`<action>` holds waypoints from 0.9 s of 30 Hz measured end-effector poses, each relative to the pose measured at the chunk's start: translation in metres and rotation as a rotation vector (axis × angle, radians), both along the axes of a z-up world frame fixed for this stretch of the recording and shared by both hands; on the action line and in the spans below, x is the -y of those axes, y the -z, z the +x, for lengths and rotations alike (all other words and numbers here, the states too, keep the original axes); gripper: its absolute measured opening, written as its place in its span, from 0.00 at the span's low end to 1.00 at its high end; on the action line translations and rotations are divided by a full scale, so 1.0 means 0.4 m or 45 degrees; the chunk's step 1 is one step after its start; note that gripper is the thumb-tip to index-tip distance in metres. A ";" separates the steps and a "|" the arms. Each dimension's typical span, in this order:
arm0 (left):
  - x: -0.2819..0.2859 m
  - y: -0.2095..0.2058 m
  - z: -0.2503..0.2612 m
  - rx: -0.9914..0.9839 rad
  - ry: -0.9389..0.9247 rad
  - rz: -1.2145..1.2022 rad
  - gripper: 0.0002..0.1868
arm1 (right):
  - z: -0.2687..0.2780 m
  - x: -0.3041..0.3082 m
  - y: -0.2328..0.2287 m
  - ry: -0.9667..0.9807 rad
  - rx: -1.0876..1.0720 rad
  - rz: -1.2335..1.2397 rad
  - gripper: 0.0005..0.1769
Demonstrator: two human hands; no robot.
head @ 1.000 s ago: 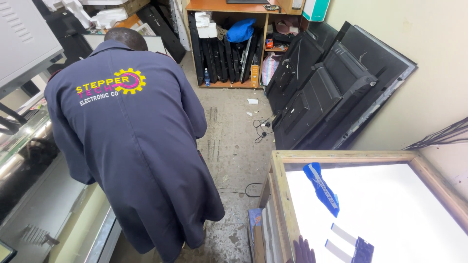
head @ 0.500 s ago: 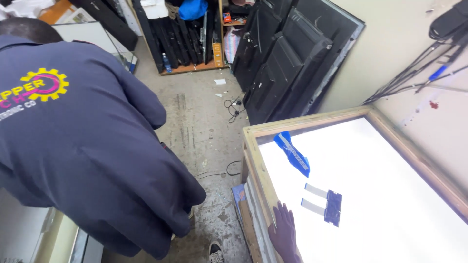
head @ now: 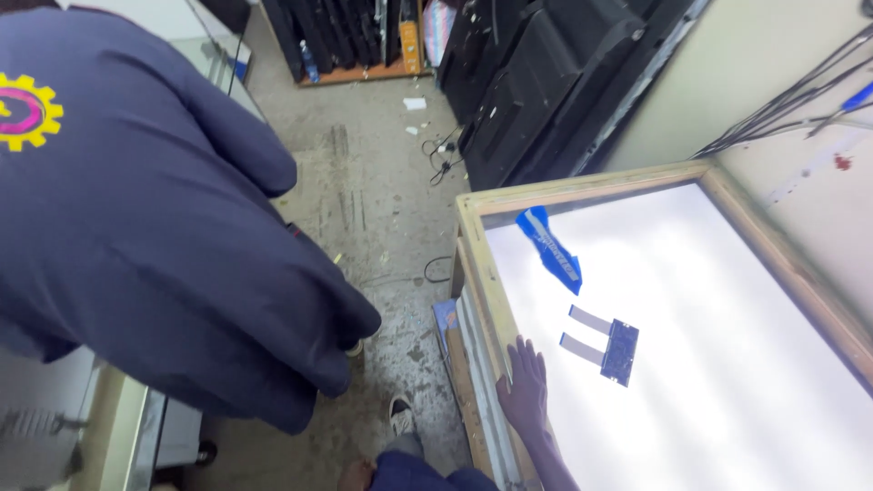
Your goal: Testing and repairing televisions by managing power connections and moving units within a workshop.
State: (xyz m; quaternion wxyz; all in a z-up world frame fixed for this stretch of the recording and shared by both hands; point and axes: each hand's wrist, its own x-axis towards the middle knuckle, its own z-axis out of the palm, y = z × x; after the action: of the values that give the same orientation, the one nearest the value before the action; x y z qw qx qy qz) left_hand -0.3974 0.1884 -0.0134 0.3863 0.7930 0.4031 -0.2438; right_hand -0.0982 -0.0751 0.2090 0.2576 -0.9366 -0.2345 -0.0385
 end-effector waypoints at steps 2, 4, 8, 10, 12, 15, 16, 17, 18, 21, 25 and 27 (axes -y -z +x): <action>-0.036 -0.012 0.091 -0.084 -0.081 -0.024 0.18 | 0.004 0.005 0.009 0.005 0.100 0.028 0.31; -0.028 -0.053 0.102 -0.064 -0.156 -0.070 0.17 | 0.003 0.010 -0.010 -0.020 0.061 0.008 0.31; -0.020 -0.070 0.101 -0.036 -0.262 -0.181 0.11 | -0.011 0.001 -0.063 -0.008 -0.018 0.005 0.31; -0.016 -0.054 0.104 -0.118 -0.284 -0.218 0.10 | -0.022 0.005 -0.075 -0.010 -0.073 -0.016 0.32; -0.050 -0.034 0.150 -0.178 -0.301 -0.255 0.10 | -0.013 -0.009 -0.084 -0.009 -0.107 -0.036 0.32; -0.070 -0.019 0.224 -0.016 -0.150 -0.240 0.11 | -0.021 -0.005 -0.099 0.041 -0.200 -0.120 0.33; -0.070 -0.025 0.265 -0.109 -0.092 -0.269 0.11 | -0.023 -0.003 -0.105 0.046 -0.209 -0.133 0.33; -0.083 -0.025 0.328 -0.187 -0.032 -0.290 0.13 | -0.012 -0.009 -0.106 0.052 -0.203 -0.137 0.33; -0.067 -0.032 0.374 -0.185 -0.040 -0.295 0.13 | -0.006 -0.002 -0.103 0.044 -0.202 -0.142 0.33; -0.043 -0.043 0.553 -0.034 0.303 -0.331 0.08 | 0.029 -0.016 -0.089 0.101 -0.122 -0.293 0.30; 0.016 -0.081 0.779 0.115 0.629 -0.445 0.11 | 0.062 -0.035 -0.069 0.232 -0.146 -0.317 0.37; 0.027 -0.100 0.870 0.164 0.648 -0.562 0.16 | 0.075 -0.031 -0.049 0.148 -0.099 -0.338 0.38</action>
State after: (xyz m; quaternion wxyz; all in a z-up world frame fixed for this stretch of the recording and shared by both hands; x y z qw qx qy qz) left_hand -0.0496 0.1778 0.0267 0.5001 0.7792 0.1044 -0.3631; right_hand -0.0682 -0.0625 0.2288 0.1378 -0.9752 -0.1727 0.0144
